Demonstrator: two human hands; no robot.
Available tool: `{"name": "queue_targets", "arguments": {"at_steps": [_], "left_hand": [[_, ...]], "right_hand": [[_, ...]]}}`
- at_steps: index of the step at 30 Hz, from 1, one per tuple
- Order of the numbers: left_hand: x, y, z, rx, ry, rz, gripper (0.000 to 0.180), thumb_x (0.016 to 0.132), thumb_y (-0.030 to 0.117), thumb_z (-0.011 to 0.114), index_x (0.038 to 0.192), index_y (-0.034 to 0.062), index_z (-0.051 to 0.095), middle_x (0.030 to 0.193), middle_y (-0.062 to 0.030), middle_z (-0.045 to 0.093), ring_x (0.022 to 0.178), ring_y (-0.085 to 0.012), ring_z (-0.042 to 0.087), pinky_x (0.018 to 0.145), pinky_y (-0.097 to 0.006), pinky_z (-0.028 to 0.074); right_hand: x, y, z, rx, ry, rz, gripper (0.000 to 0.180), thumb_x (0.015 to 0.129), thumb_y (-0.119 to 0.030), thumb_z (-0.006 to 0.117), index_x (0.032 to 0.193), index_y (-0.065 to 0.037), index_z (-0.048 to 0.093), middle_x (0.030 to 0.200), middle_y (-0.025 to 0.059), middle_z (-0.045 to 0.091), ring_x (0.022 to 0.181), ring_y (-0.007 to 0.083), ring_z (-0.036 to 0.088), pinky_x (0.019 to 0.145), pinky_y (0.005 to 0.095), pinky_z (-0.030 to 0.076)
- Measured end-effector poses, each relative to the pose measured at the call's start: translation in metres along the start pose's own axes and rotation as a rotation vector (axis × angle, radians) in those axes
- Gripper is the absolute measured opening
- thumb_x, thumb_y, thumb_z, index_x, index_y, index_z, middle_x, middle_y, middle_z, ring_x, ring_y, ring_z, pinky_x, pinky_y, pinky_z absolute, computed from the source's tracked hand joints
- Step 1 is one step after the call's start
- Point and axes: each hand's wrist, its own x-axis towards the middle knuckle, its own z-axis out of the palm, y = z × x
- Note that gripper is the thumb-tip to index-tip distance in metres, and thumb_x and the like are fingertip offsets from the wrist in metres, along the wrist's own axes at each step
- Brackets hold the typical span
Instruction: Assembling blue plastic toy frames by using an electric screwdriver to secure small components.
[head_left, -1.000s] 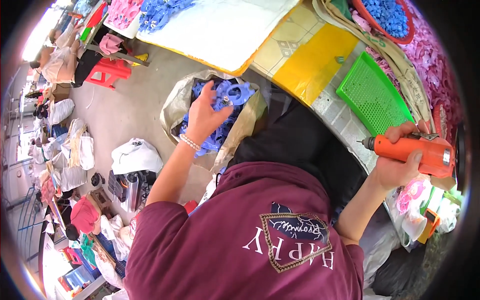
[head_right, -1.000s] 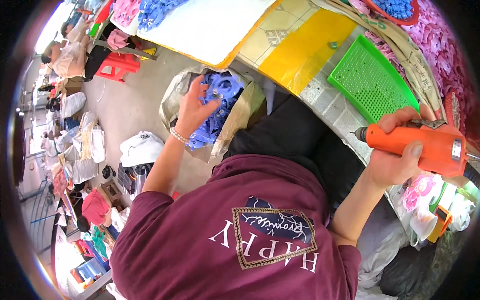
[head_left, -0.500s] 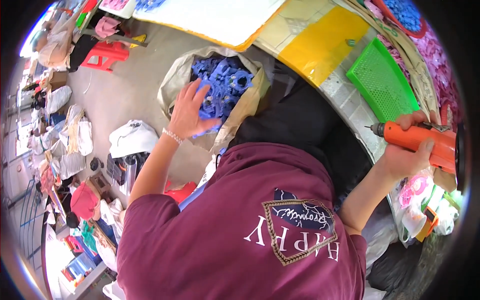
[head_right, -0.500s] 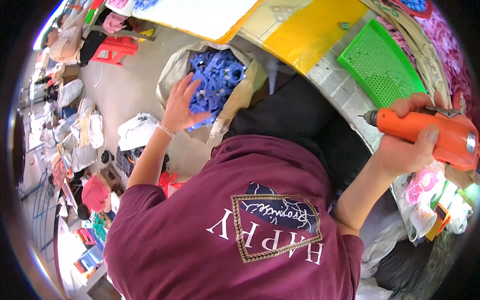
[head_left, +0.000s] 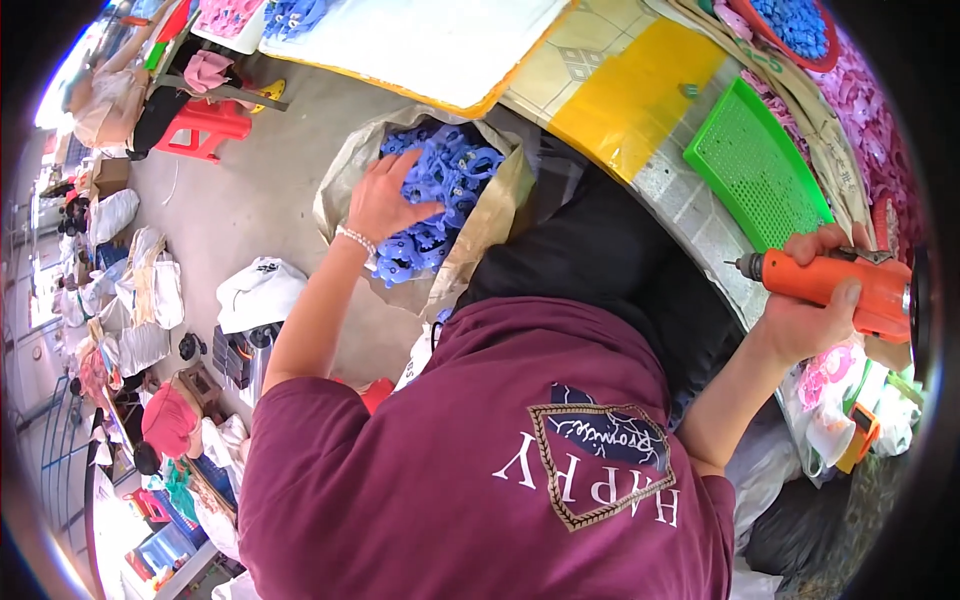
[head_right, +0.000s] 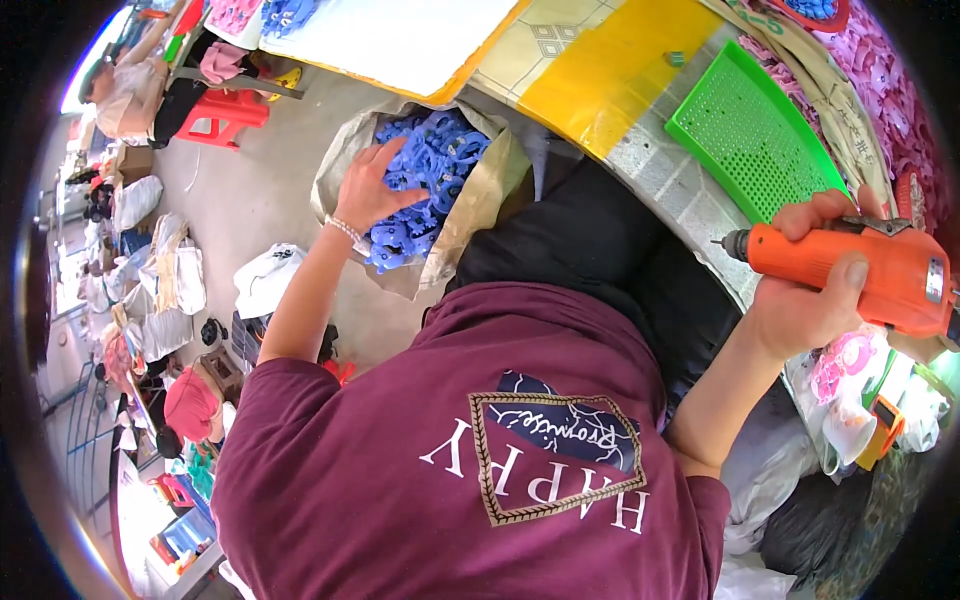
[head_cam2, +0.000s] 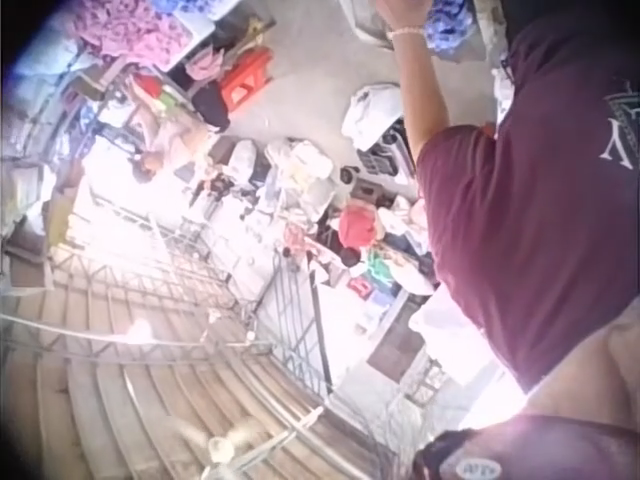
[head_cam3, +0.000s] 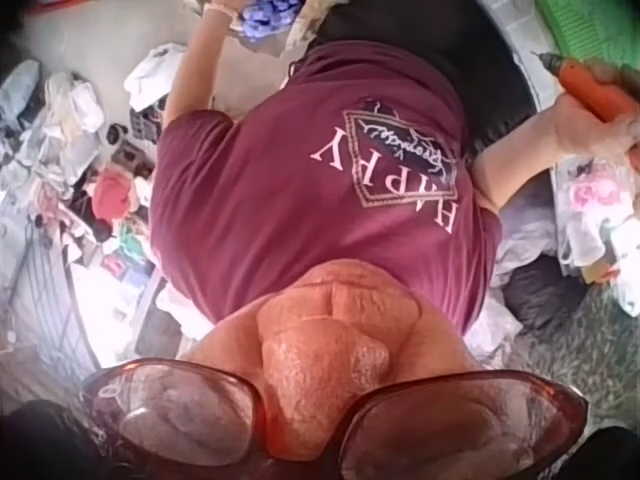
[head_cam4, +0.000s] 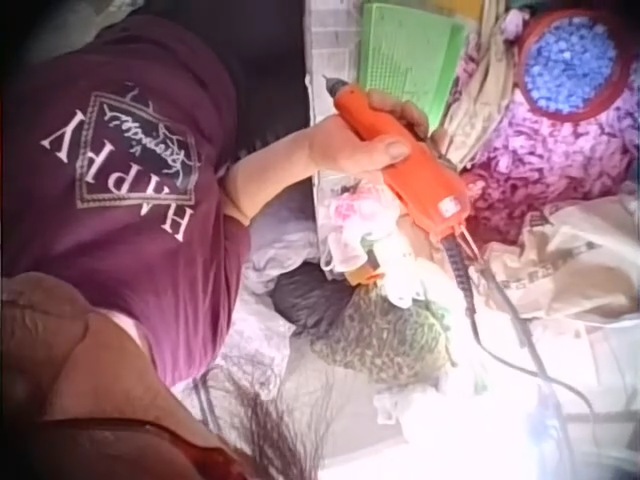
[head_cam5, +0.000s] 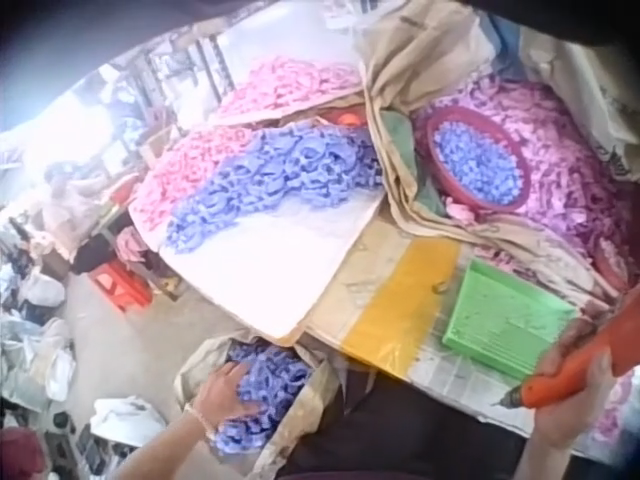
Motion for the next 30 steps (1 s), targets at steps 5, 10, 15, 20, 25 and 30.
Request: {"name": "queue_targets", "arguments": {"at_steps": [5, 10, 15, 20, 25, 30], "left_hand": [[0.026, -0.026, 0.007, 0.171, 0.058, -0.056, 0.066, 0.061, 0.03, 0.077, 0.119, 0.0102, 0.053, 0.103, -0.0128, 0.06, 0.098, -0.0324, 0.056, 0.083, -0.04, 0.047], [0.039, -0.056, 0.009, 0.181, -0.033, -0.128, 0.069, 0.061, 0.039, 0.076, 0.119, 0.0094, 0.053, 0.107, -0.0162, 0.06, 0.1, -0.0327, 0.057, 0.085, -0.04, 0.048], [0.034, -0.039, 0.017, 0.62, -0.039, -0.187, 0.062, 0.066, 0.035, 0.075, 0.116, 0.0112, 0.047, 0.107, -0.013, 0.055, 0.1, -0.0329, 0.053, 0.076, -0.045, 0.047], [0.037, -0.023, 0.009, 0.624, -0.08, -0.187, 0.056, 0.065, 0.033, 0.076, 0.11, 0.0085, 0.053, 0.104, -0.0129, 0.058, 0.097, -0.0328, 0.055, 0.079, -0.043, 0.047], [0.042, 0.012, -0.01, 0.533, -0.023, -0.211, 0.05, 0.063, 0.036, 0.076, 0.099, 0.0039, 0.061, 0.093, -0.0138, 0.063, 0.092, -0.0328, 0.058, 0.079, -0.041, 0.048], [0.035, 0.02, 0.009, 0.405, 0.292, 0.074, 0.026, 0.07, 0.031, 0.07, 0.074, 0.0081, 0.058, 0.076, -0.0122, 0.058, 0.079, -0.0315, 0.057, 0.066, -0.042, 0.046]], "right_hand": [[0.001, 0.002, -0.006, -0.01, -0.057, 0.038, 0.061, 0.077, -0.033, 0.062, 0.119, 0.005, 0.042, 0.091, 0.0161, 0.054, 0.066, 0.02, 0.051, 0.061, 0.0326, 0.043], [0.001, 0.001, -0.005, -0.032, -0.06, 0.018, 0.06, 0.077, -0.033, 0.063, 0.119, 0.005, 0.04, 0.089, 0.0166, 0.054, 0.064, 0.0201, 0.052, 0.06, 0.0332, 0.044], [0.001, 0.003, -0.008, -0.049, -0.042, 0.01, 0.06, 0.077, -0.034, 0.064, 0.118, 0.005, 0.042, 0.088, 0.0145, 0.056, 0.063, 0.0198, 0.052, 0.059, 0.032, 0.044], [-0.001, -0.002, -0.009, -0.049, -0.03, 0.002, 0.06, 0.078, -0.033, 0.064, 0.118, 0.006, 0.043, 0.088, 0.0144, 0.056, 0.063, 0.02, 0.053, 0.058, 0.0316, 0.045], [0.0, -0.002, -0.013, -0.067, -0.017, -0.043, 0.059, 0.078, -0.032, 0.063, 0.118, 0.006, 0.043, 0.087, 0.0153, 0.056, 0.063, 0.0198, 0.053, 0.057, 0.0311, 0.045], [-0.003, -0.001, -0.011, -0.086, -0.023, -0.05, 0.056, 0.08, -0.031, 0.06, 0.118, 0.007, 0.044, 0.087, 0.0167, 0.056, 0.062, 0.0204, 0.053, 0.057, 0.0302, 0.045]]}}
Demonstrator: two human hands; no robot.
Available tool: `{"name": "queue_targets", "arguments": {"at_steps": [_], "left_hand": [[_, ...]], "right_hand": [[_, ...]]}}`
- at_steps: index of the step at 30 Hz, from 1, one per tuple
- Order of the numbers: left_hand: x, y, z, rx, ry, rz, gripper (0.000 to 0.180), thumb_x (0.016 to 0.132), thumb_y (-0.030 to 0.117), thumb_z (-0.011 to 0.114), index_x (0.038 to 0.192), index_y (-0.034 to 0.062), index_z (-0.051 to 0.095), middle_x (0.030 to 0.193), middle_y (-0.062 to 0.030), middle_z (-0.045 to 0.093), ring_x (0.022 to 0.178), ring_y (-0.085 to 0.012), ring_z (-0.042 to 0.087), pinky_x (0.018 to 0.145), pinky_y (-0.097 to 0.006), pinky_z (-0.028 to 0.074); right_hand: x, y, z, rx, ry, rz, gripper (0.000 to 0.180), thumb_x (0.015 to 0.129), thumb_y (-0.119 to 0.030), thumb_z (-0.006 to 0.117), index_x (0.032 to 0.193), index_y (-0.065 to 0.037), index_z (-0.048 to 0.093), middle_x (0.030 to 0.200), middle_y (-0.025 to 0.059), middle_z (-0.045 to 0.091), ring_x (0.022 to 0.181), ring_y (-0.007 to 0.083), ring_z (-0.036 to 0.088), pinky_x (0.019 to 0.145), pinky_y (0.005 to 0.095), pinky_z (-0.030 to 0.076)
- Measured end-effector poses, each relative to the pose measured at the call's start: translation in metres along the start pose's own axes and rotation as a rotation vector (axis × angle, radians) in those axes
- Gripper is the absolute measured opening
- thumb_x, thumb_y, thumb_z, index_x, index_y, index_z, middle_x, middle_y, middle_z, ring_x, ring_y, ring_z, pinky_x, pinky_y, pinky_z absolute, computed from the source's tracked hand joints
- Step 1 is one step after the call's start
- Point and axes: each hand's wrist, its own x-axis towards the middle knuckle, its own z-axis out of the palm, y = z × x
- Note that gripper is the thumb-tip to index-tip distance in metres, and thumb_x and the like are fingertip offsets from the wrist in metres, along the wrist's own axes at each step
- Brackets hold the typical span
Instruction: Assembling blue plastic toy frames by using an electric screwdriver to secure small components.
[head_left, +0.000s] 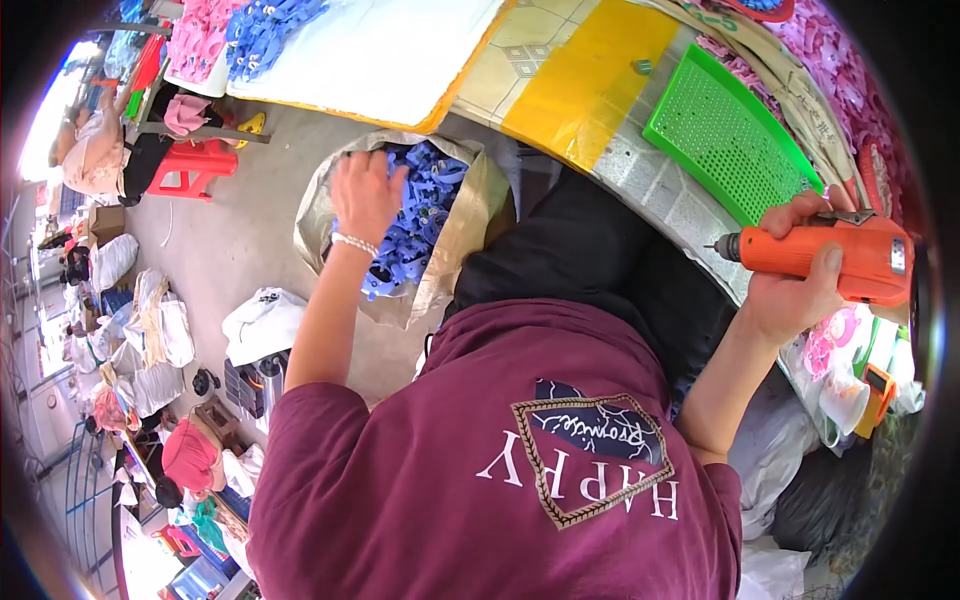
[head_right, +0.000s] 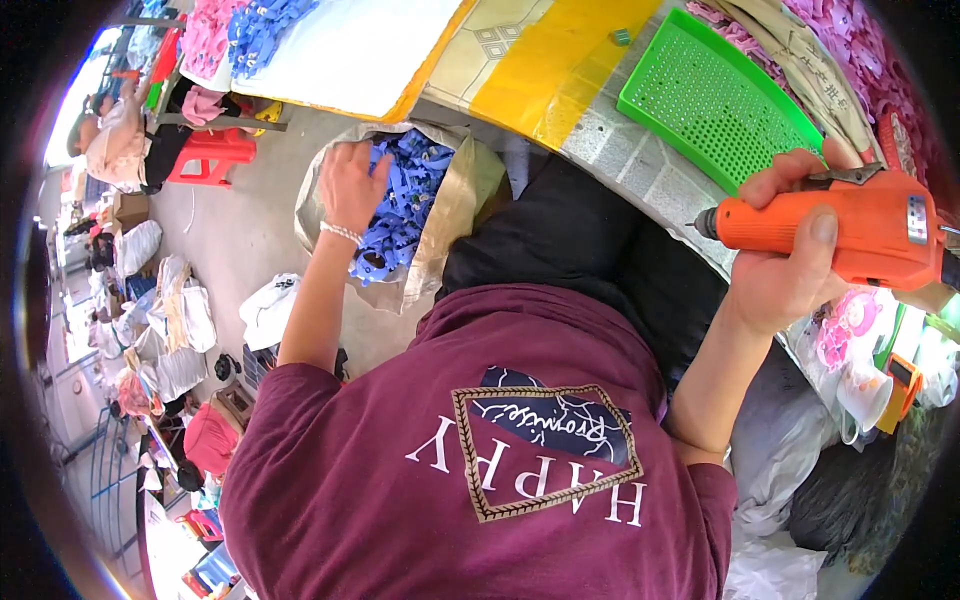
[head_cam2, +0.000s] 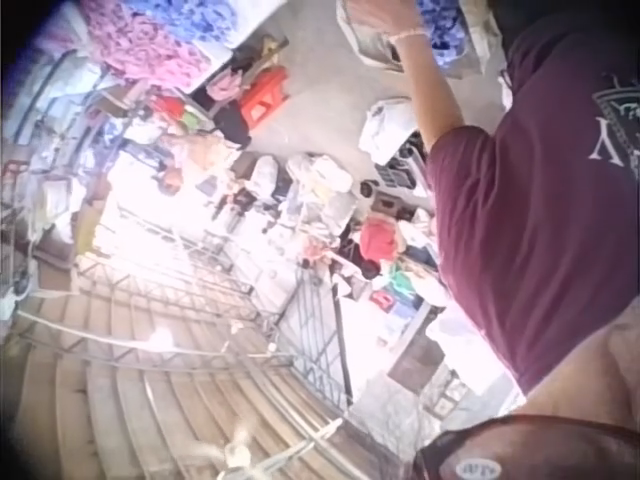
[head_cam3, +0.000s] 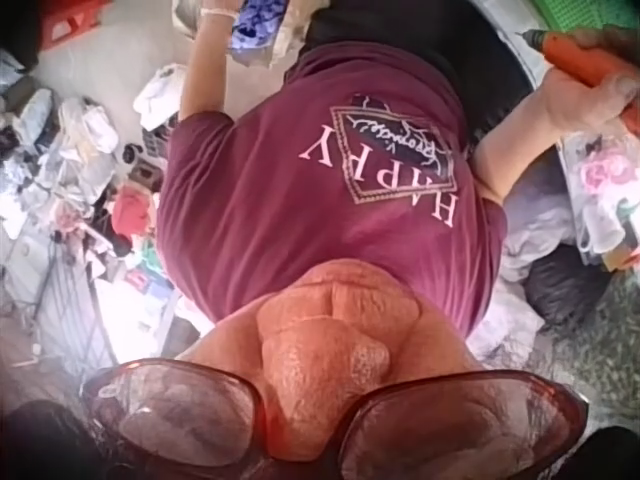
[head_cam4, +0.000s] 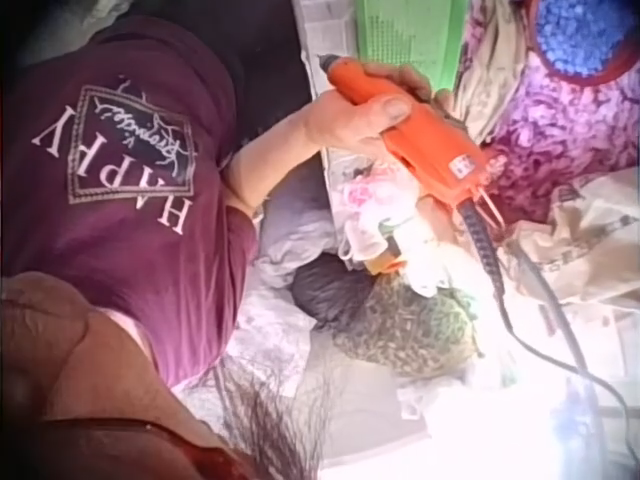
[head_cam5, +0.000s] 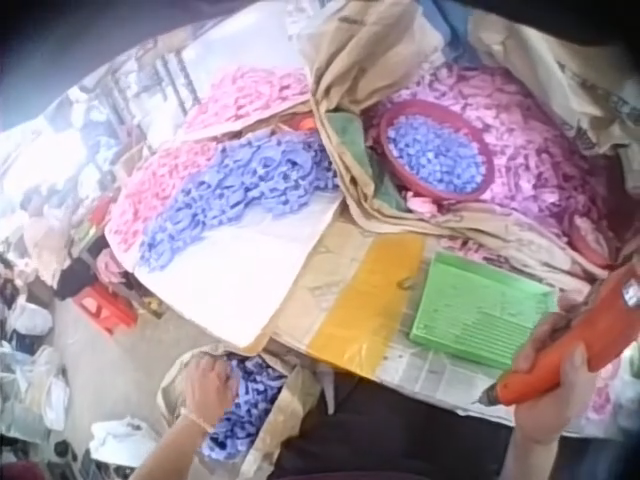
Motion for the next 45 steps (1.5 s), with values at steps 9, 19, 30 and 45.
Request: {"name": "queue_targets", "arguments": {"at_steps": [9, 19, 30, 45], "left_hand": [[-0.06, 0.084, 0.045, -0.95, -0.201, -0.195, 0.022, 0.079, 0.022, 0.061, 0.071, 0.0023, 0.057, 0.066, -0.0201, 0.058, 0.059, -0.037, 0.057, 0.051, -0.041, 0.044], [-0.032, 0.108, -0.026, -0.796, -0.391, 0.087, 0.025, 0.082, 0.02, 0.061, 0.068, 0.0043, 0.047, 0.06, -0.0162, 0.052, 0.059, -0.0355, 0.055, 0.051, -0.043, 0.042], [-0.001, -0.012, -0.004, -0.201, -0.106, -0.116, 0.035, 0.078, 0.021, 0.064, 0.106, 0.0019, 0.055, 0.107, -0.0178, 0.057, 0.099, -0.0357, 0.052, 0.083, -0.044, 0.044], [-0.003, -0.159, 0.033, -0.491, -0.919, -0.497, 0.044, 0.078, 0.028, 0.068, 0.107, -0.0033, 0.058, 0.094, -0.0074, 0.065, 0.084, -0.0154, 0.059, 0.075, -0.03, 0.046]], "right_hand": [[-0.004, 0.0, -0.003, -0.012, 0.028, -0.014, 0.054, 0.081, -0.03, 0.058, 0.118, 0.007, 0.044, 0.087, 0.0174, 0.055, 0.062, 0.0208, 0.053, 0.056, 0.0307, 0.044], [-0.002, 0.004, -0.003, 0.0, 0.043, -0.011, 0.054, 0.08, -0.029, 0.058, 0.117, 0.007, 0.043, 0.086, 0.0174, 0.055, 0.061, 0.0208, 0.053, 0.057, 0.0315, 0.045], [0.011, 0.002, 0.001, 0.01, 0.162, -0.055, 0.055, 0.08, -0.02, 0.059, 0.122, 0.007, 0.036, 0.089, 0.0181, 0.056, 0.067, 0.0197, 0.055, 0.057, 0.0306, 0.048], [0.047, 0.007, -0.008, -0.183, 0.086, -0.082, 0.039, 0.084, -0.009, 0.06, 0.117, 0.005, 0.044, 0.102, 0.0182, 0.06, 0.074, 0.0211, 0.063, 0.068, 0.0294, 0.051]]}}
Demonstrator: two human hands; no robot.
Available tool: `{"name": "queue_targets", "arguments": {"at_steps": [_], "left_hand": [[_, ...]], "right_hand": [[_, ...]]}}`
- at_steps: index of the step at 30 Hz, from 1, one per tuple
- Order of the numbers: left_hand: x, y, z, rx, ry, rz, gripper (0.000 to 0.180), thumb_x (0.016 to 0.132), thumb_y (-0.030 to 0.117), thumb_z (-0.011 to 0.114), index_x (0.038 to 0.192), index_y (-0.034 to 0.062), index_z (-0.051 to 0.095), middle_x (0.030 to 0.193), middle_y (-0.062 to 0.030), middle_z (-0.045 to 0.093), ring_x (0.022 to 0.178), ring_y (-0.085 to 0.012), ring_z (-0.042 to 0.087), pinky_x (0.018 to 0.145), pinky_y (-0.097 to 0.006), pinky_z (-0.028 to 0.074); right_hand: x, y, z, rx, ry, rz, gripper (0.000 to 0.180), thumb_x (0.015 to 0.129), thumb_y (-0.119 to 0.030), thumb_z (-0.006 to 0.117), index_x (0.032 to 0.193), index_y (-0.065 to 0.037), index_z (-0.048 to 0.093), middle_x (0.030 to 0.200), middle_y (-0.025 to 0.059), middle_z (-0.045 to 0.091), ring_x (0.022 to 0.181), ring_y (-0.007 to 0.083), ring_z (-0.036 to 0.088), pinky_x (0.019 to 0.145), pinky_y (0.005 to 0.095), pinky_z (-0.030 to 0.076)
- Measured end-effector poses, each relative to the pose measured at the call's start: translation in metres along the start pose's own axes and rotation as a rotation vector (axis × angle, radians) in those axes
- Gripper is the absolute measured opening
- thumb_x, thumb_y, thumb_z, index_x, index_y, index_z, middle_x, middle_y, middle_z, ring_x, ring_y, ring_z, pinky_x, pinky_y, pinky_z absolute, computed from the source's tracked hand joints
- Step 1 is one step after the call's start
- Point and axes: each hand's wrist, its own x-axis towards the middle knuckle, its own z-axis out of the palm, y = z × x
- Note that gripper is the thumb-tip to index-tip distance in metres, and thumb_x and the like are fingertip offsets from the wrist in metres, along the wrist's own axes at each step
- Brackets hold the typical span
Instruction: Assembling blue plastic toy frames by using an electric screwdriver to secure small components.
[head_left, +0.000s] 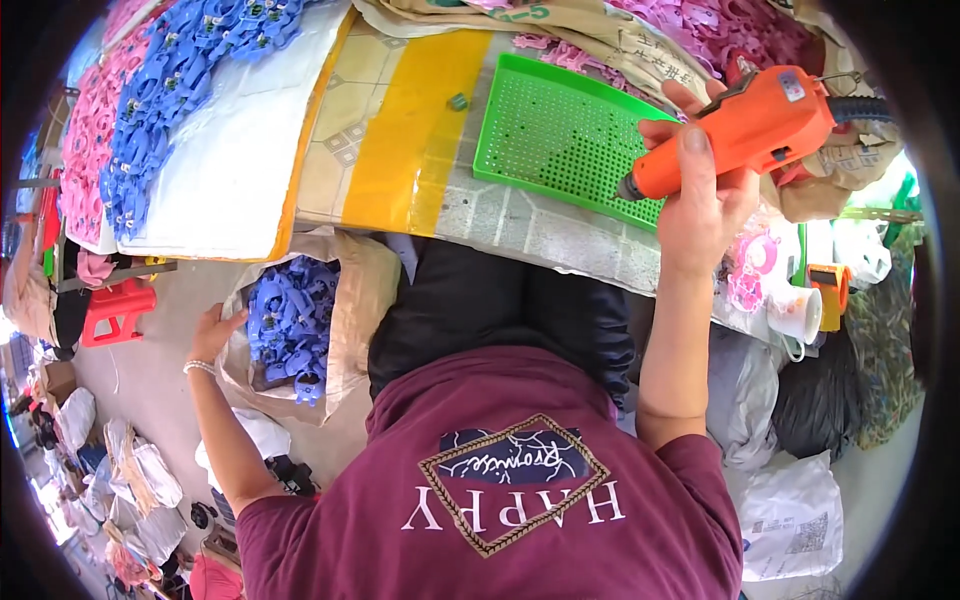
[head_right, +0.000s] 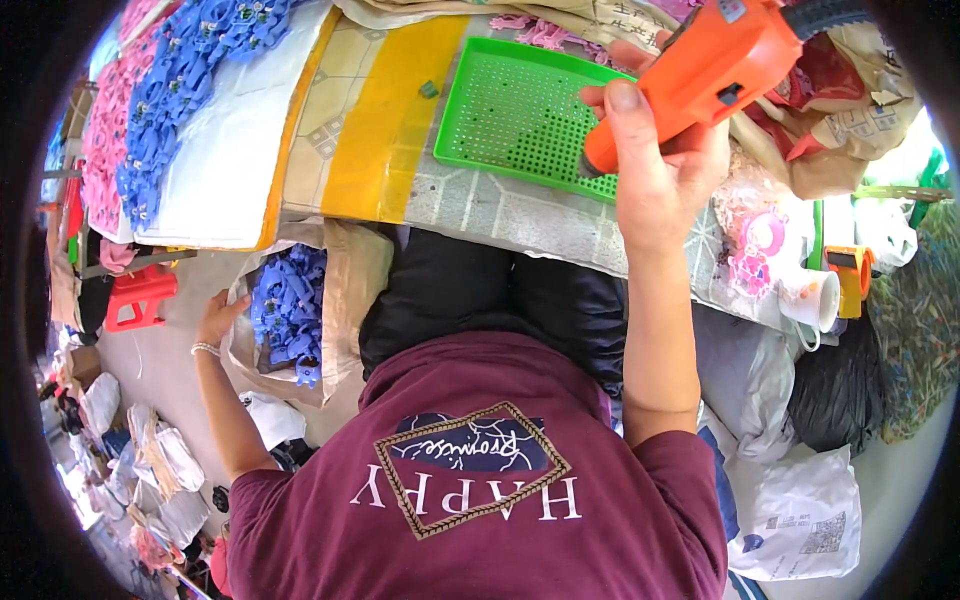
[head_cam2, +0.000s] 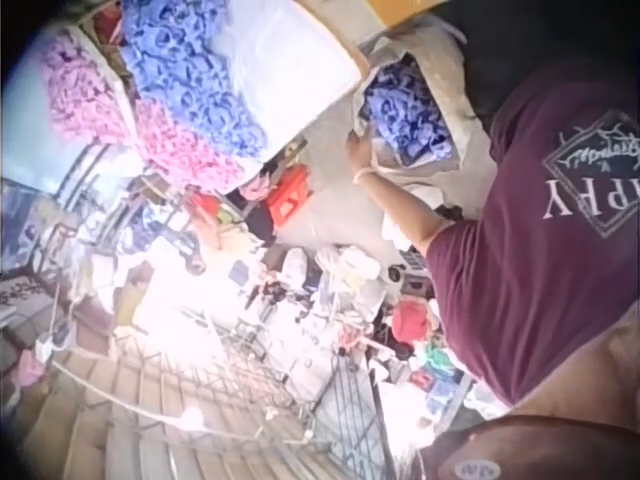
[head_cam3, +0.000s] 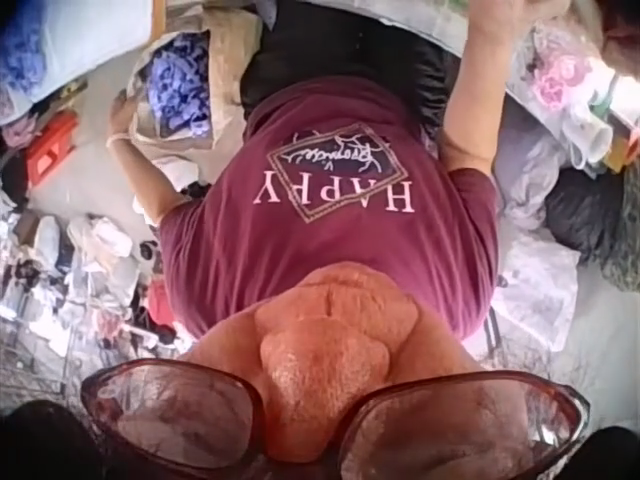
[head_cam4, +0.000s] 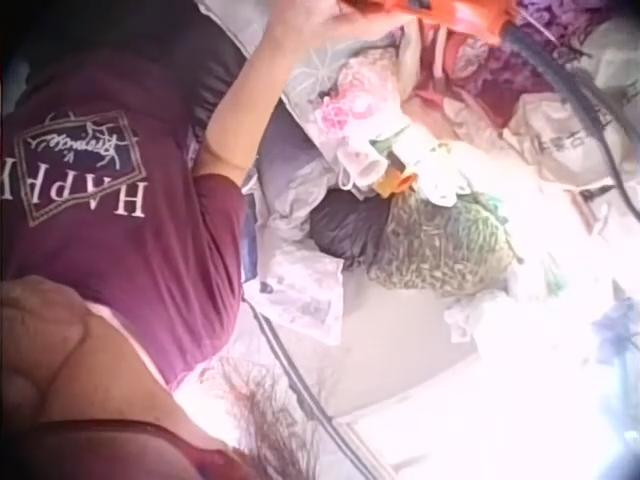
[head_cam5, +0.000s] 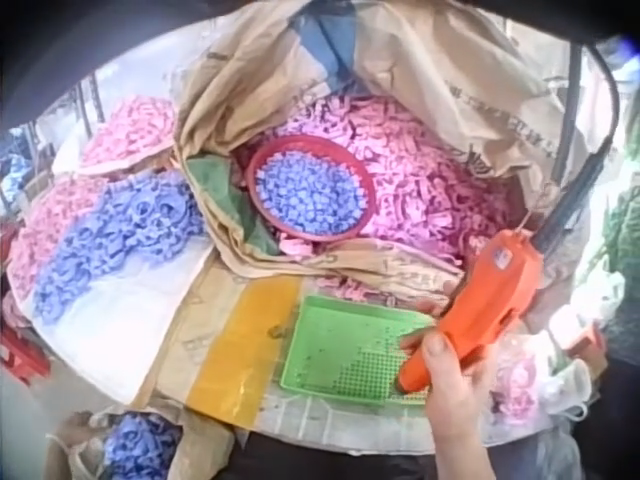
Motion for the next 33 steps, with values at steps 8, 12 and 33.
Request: {"name": "queue_targets", "arguments": {"at_steps": [8, 12, 33], "left_hand": [[-0.012, -0.011, 0.014, -0.607, 0.043, 0.111, 0.024, 0.076, 0.013, 0.068, 0.095, 0.0, 0.062, 0.083, 0.0006, 0.062, 0.073, -0.0094, 0.054, 0.069, -0.024, 0.043], [-0.013, -0.01, 0.018, -0.709, 0.189, 0.153, 0.023, 0.072, 0.007, 0.07, 0.093, 0.0015, 0.062, 0.083, -0.0002, 0.062, 0.072, -0.0089, 0.054, 0.068, -0.023, 0.044], [-0.015, 0.017, -0.011, -0.093, 0.909, 0.466, 0.012, 0.071, 0.001, 0.064, 0.074, 0.0045, 0.053, 0.064, -0.0015, 0.045, 0.058, -0.0113, 0.04, 0.055, -0.025, 0.038]], "right_hand": [[0.009, 0.014, -0.009, -0.027, 0.031, 0.068, 0.039, 0.082, -0.007, 0.063, 0.114, 0.004, 0.045, 0.095, 0.0164, 0.063, 0.074, 0.0206, 0.064, 0.07, 0.0293, 0.05], [0.013, 0.025, -0.012, -0.099, 0.056, 0.059, 0.043, 0.083, -0.01, 0.062, 0.119, 0.006, 0.042, 0.093, 0.0194, 0.063, 0.079, 0.024, 0.063, 0.077, 0.0338, 0.049], [0.026, 0.045, -0.024, -0.23, 0.153, 0.004, 0.032, 0.08, -0.003, 0.067, 0.107, 0.0, 0.05, 0.099, 0.006, 0.059, 0.089, 0.012, 0.056, 0.081, 0.0248, 0.044]]}}
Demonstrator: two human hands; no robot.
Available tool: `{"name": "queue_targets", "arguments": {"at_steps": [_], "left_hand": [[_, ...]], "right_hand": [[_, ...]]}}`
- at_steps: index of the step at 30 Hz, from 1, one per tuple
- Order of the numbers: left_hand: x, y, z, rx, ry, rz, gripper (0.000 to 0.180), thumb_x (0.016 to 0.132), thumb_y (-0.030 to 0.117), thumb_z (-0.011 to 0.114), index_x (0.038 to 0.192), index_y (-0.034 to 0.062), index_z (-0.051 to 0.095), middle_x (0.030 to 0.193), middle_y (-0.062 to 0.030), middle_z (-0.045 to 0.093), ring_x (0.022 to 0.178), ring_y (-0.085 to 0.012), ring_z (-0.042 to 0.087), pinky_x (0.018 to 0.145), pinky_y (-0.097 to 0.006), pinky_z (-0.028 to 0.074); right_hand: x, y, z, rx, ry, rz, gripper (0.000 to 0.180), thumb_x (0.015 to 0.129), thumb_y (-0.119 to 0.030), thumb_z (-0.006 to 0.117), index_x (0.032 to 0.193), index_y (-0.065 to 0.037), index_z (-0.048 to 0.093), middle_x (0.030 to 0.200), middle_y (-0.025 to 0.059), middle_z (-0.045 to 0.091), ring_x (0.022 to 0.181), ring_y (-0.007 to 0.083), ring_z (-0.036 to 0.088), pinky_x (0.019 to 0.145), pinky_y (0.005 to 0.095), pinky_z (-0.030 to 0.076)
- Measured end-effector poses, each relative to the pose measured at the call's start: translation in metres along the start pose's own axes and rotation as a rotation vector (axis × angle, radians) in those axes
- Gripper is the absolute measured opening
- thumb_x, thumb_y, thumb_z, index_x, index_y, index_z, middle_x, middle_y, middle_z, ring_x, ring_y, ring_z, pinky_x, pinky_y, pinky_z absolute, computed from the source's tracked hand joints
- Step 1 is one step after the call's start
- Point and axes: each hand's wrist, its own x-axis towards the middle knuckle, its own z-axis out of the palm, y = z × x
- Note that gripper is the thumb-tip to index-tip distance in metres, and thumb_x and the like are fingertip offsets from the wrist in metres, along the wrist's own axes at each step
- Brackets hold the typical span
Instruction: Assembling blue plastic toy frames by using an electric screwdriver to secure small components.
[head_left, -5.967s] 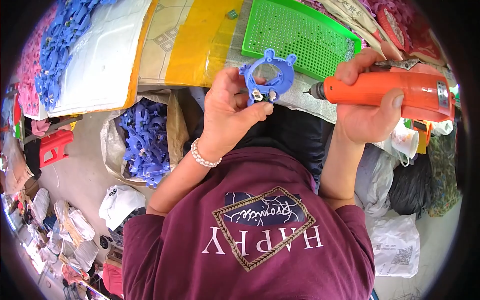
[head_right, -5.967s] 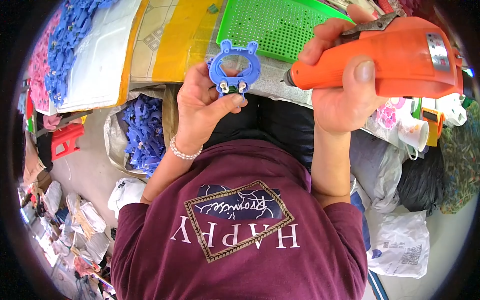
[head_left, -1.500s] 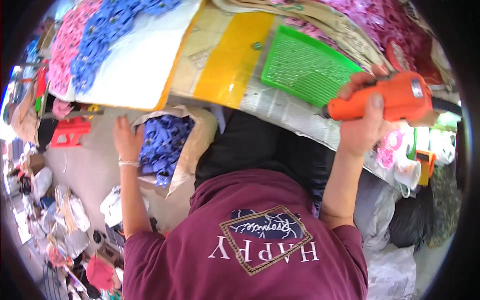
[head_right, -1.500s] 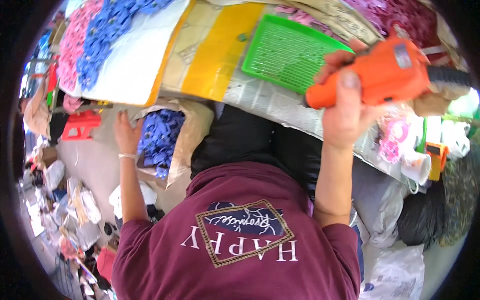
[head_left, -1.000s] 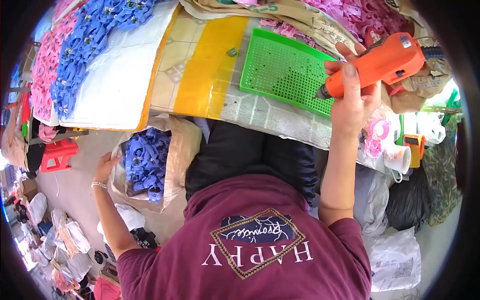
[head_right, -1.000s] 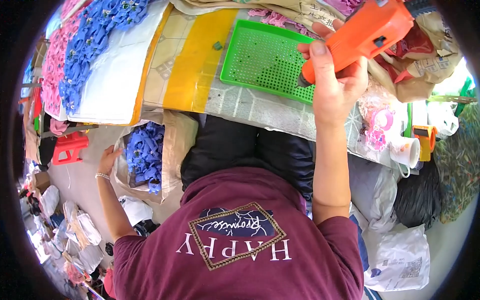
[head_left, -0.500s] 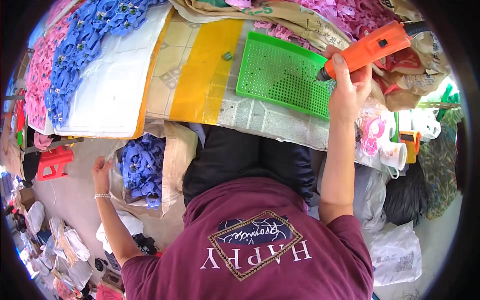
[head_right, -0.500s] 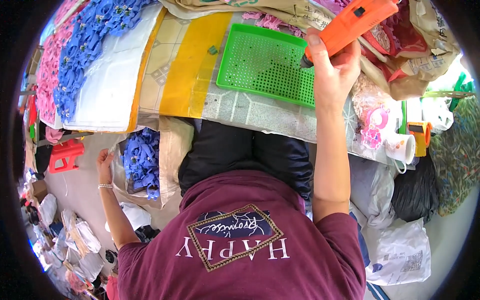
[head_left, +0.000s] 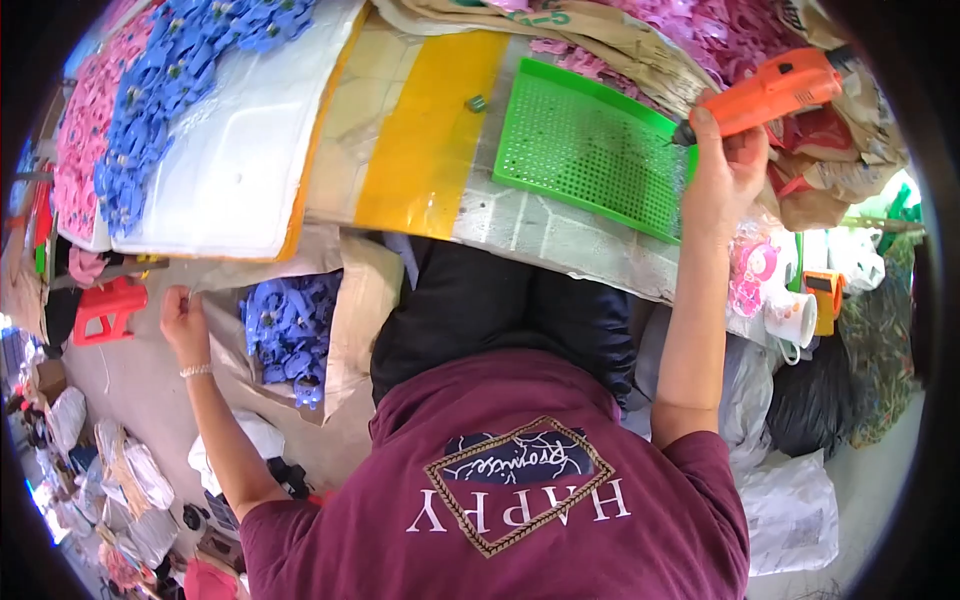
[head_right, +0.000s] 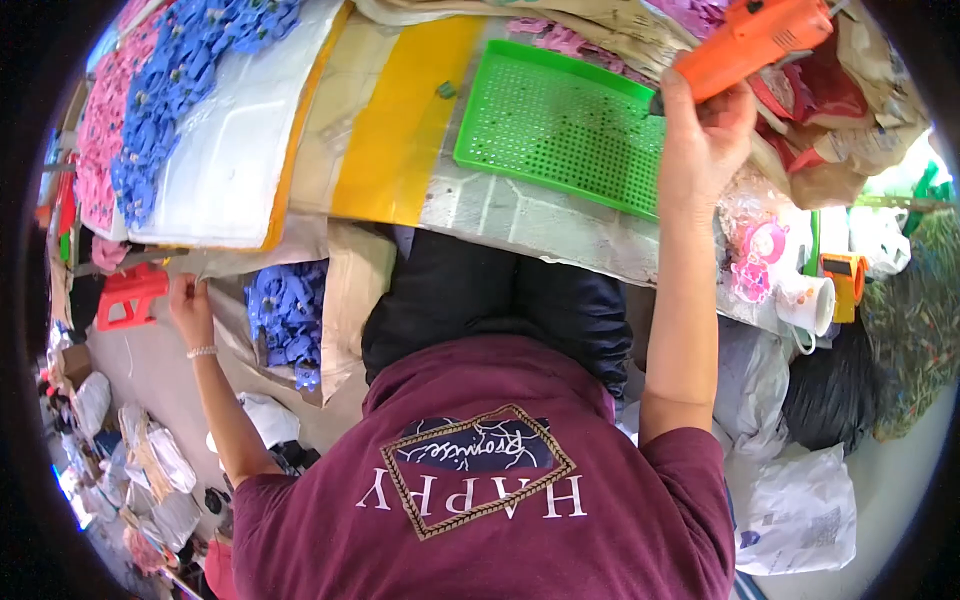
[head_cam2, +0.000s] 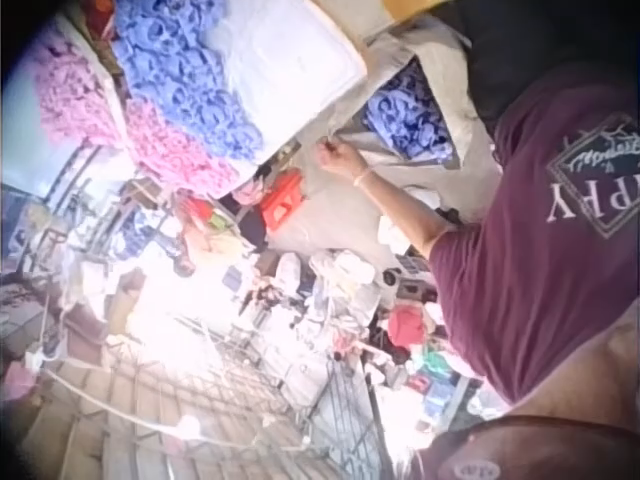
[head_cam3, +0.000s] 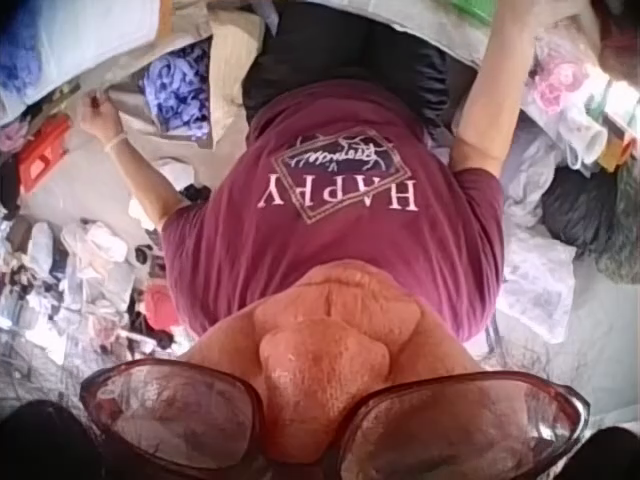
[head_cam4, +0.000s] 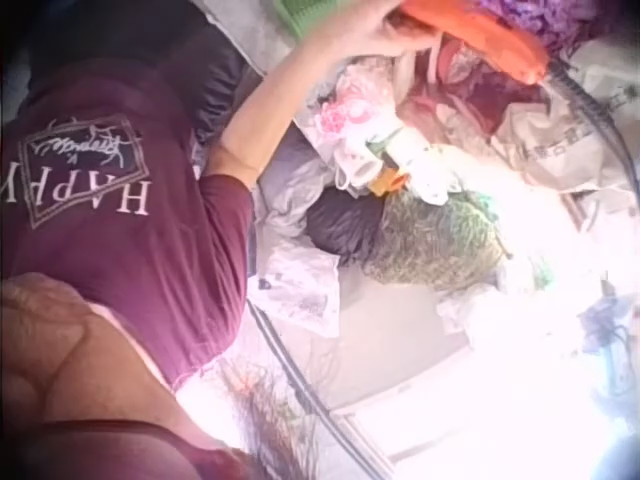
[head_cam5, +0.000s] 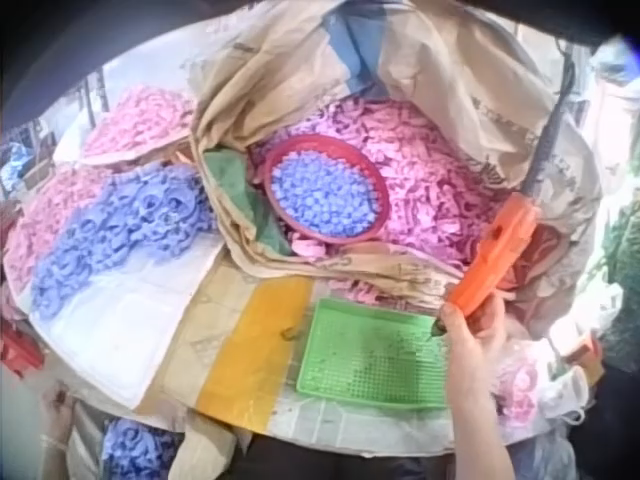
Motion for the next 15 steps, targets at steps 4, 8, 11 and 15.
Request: {"name": "queue_targets", "arguments": {"at_steps": [4, 8, 11, 15], "left_hand": [[-0.001, 0.0, 0.006, -0.005, 0.057, -0.127, 0.015, 0.068, 0.005, 0.069, 0.078, 0.0048, 0.058, 0.062, -0.0024, 0.047, 0.057, -0.012, 0.043, 0.054, -0.027, 0.038], [0.008, 0.009, 0.01, -0.524, -0.074, -0.328, 0.021, 0.069, 0.002, 0.071, 0.082, 0.0051, 0.055, 0.071, 0.0045, 0.048, 0.064, -0.0064, 0.044, 0.058, -0.02, 0.038], [0.001, 0.005, -0.006, -0.749, -0.152, -0.426, 0.03, 0.075, 0.009, 0.07, 0.1, 0.0023, 0.054, 0.086, 0.0006, 0.056, 0.076, -0.0079, 0.052, 0.068, -0.02, 0.041], [-0.017, 0.013, -0.032, -0.496, -0.179, -0.558, 0.047, 0.078, 0.023, 0.067, 0.117, 0.0023, 0.052, 0.104, -0.0069, 0.059, 0.091, -0.0129, 0.056, 0.076, -0.026, 0.044]], "right_hand": [[0.006, 0.005, -0.003, 0.025, -0.014, -0.074, 0.031, 0.078, 0.0, 0.067, 0.106, 0.0, 0.053, 0.1, 0.008, 0.061, 0.088, 0.0142, 0.058, 0.081, 0.0264, 0.046], [0.006, 0.004, -0.008, 0.0, 0.034, -0.086, 0.029, 0.078, -0.001, 0.067, 0.104, 0.004, 0.054, 0.097, 0.0103, 0.062, 0.085, 0.0152, 0.059, 0.081, 0.0265, 0.046], [0.005, 0.01, -0.016, -0.077, -0.003, -0.143, 0.037, 0.078, -0.002, 0.067, 0.11, 0.007, 0.049, 0.105, 0.0134, 0.058, 0.09, 0.0173, 0.057, 0.082, 0.0282, 0.047], [-0.044, -0.036, 0.008, -0.371, 0.042, -0.565, 0.047, 0.079, -0.001, 0.061, 0.119, 0.01, 0.039, 0.122, 0.0202, 0.045, 0.098, 0.0259, 0.056, 0.084, 0.0362, 0.049]]}}
